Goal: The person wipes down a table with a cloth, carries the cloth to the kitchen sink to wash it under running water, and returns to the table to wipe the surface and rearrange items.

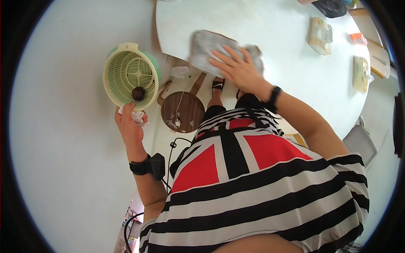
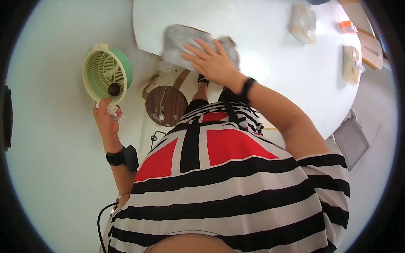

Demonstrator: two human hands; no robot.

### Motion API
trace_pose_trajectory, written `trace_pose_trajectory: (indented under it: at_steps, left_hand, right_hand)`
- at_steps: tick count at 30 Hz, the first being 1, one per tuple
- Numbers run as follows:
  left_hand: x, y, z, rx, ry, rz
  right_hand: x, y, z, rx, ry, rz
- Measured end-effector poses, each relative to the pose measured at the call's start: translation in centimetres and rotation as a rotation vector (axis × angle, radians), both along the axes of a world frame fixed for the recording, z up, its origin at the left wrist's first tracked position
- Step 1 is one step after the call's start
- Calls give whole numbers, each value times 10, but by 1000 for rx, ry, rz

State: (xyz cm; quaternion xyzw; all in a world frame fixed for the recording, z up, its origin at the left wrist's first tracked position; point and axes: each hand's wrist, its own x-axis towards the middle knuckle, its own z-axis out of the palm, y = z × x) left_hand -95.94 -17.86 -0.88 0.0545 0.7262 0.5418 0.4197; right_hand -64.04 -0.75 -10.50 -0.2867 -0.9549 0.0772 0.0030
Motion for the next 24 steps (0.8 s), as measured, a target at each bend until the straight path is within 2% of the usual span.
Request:
trace_pose_trajectory:
  at_steps: [4, 8, 10, 11, 14, 16, 18, 20, 21, 22, 23, 24]
  left_hand:
    - [-2, 8, 0, 11, -29, -29]
    - [8, 14, -6, 0, -1, -3]
    - [18, 16, 1, -92, 160, 106]
    - [20, 28, 8, -69, 138, 49]
    - [31, 65, 12, -44, 105, -84]
    - [32, 85, 6, -21, 95, -105]
    - [32, 97, 2, -46, 80, -175]
    - [36, 113, -10, -74, 91, -224]
    - [40, 123, -16, -54, 89, -287]
    - [43, 134, -23, -33, 86, -349]
    - [41, 144, -31, -32, 75, -384]
    - [35, 157, -39, -61, 74, -432]
  right_hand:
    - [46, -27, 10, -51, -196, -55]
    - [-36, -1, -7, -10, 0, -98]
    - [-95, 22, -14, 49, 46, -87]
    - [-108, 29, -11, 59, 105, -150]
    - [-106, 32, -31, 43, 336, -244]
    - [-99, 24, -35, 117, 349, -248]
    - [-77, 4, -32, 155, 363, -273]
    - [-24, -23, -29, 77, 413, -288]
    - [8, -33, -28, 214, 344, -369]
    - [41, -44, -22, 206, 251, -476]
    - [76, -55, -20, 169, 216, -585]
    - [113, -66, -10, 23, 137, -697]
